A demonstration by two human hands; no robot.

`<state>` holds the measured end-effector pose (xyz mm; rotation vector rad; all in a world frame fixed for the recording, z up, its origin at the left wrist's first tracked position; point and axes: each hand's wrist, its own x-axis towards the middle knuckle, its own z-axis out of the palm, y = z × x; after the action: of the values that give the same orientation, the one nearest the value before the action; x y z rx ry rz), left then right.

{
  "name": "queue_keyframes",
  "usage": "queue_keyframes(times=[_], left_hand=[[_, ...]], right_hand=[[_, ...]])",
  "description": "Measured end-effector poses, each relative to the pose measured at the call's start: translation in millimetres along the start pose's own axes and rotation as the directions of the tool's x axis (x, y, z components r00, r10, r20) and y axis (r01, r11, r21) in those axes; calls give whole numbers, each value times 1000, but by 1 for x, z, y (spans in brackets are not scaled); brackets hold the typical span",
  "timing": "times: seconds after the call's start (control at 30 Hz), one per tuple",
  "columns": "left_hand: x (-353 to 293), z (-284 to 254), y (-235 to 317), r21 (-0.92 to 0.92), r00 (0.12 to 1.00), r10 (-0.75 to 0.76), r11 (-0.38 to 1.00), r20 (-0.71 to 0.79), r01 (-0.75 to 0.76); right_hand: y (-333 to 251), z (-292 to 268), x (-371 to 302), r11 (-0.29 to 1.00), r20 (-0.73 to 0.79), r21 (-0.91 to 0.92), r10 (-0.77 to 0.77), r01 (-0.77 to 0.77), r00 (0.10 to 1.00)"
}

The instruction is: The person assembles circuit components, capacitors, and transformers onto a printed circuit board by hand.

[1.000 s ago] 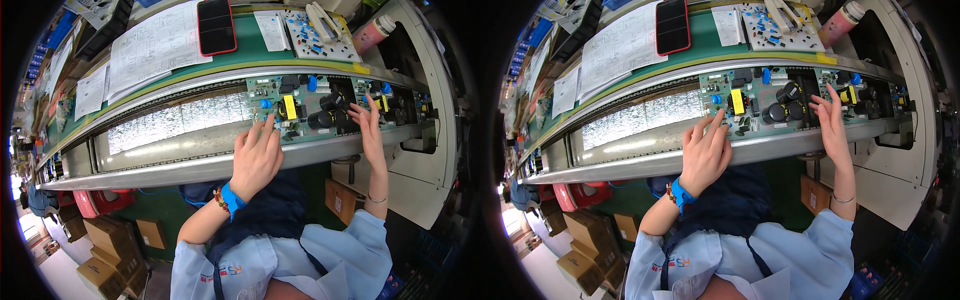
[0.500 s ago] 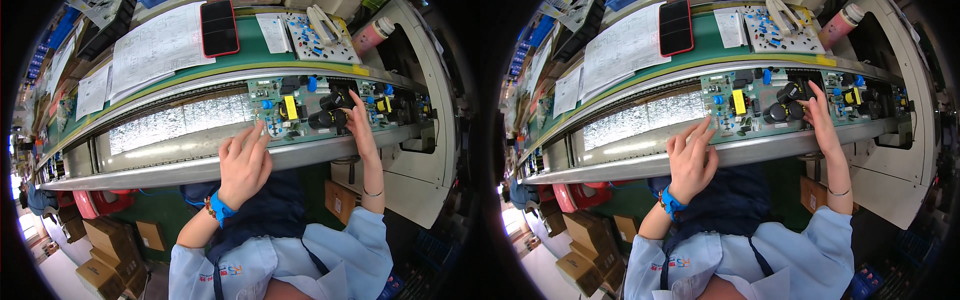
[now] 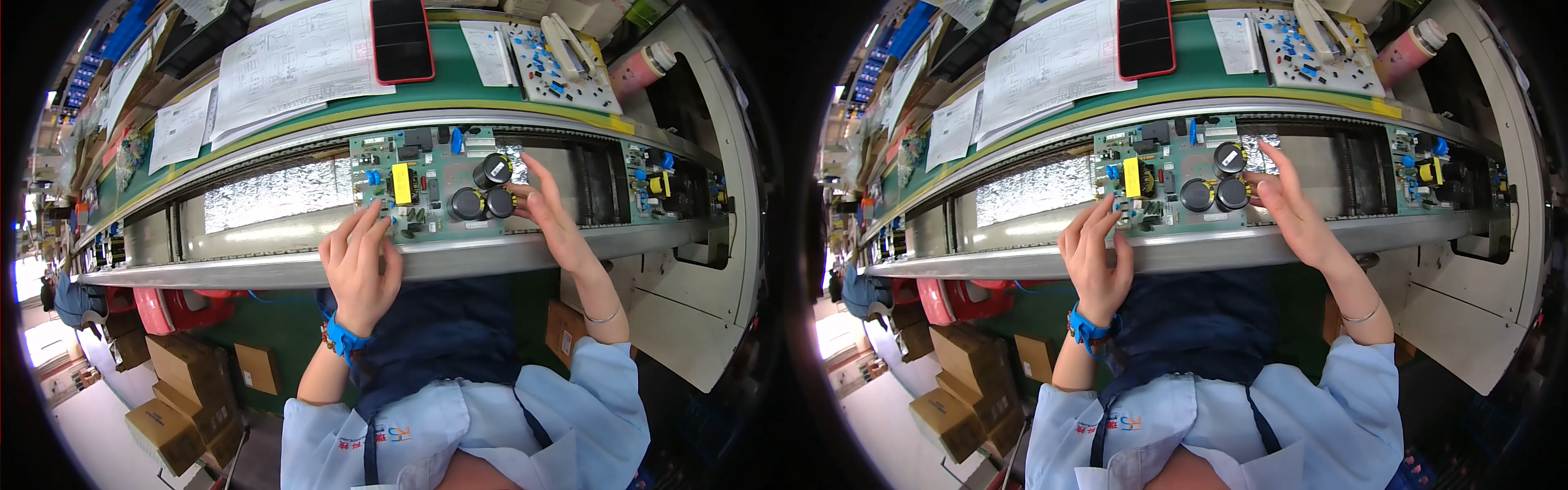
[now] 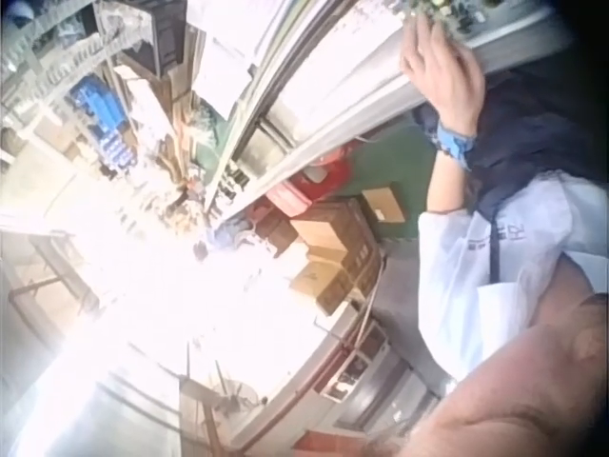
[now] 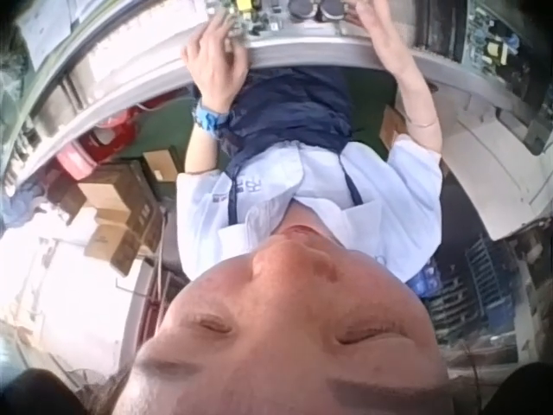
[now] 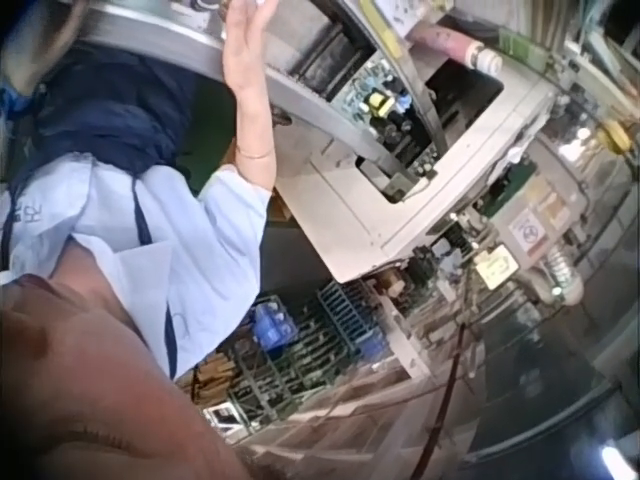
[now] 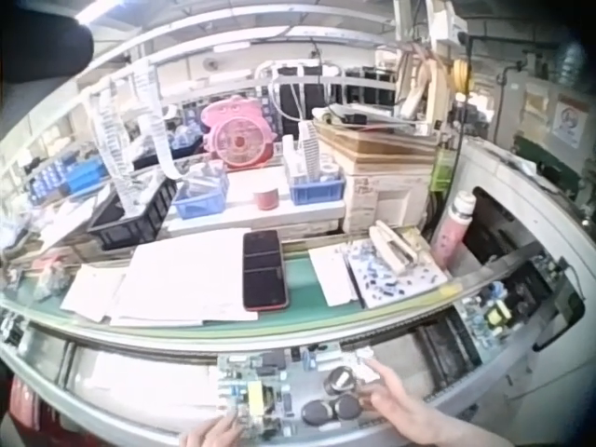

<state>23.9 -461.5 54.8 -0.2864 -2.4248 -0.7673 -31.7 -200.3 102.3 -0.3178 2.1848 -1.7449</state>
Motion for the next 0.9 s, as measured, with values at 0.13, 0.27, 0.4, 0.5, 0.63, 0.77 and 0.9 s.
queue_keyframes(times=[0.13, 0.27, 0.4, 0.5, 0.63, 0.77, 0.9], left_hand=[[-13, -9, -3, -64, 1000, 22, 998, 3, -22], [-16, -11, -9, 31, 995, -96, 995, 28, 95], [-19, -12, -16, 62, 993, -120, 991, 3, 119], [-22, -13, -15, 87, 993, -112, 990, -41, 115], [-20, -14, -11, 33, 994, -98, 994, -41, 100], [-19, -10, -15, 62, 996, -87, 994, -4, 87], [-13, -10, -2, 7, 999, -50, 999, 17, 50]], right_hand=[[-5, 18, 8, 1000, 83, 25, -5, 3, 997], [-3, 33, 14, 997, 136, 72, -41, 31, 990], [0, 40, 16, 998, 154, 27, -58, 55, 986], [-3, 44, 16, 999, 149, 40, -21, 15, 989], [-2, 46, 15, 997, 140, 49, -59, 53, 988], [-4, 46, 14, 999, 128, 25, -46, 43, 991], [-3, 40, 12, 1000, 89, 23, -17, 15, 996]])
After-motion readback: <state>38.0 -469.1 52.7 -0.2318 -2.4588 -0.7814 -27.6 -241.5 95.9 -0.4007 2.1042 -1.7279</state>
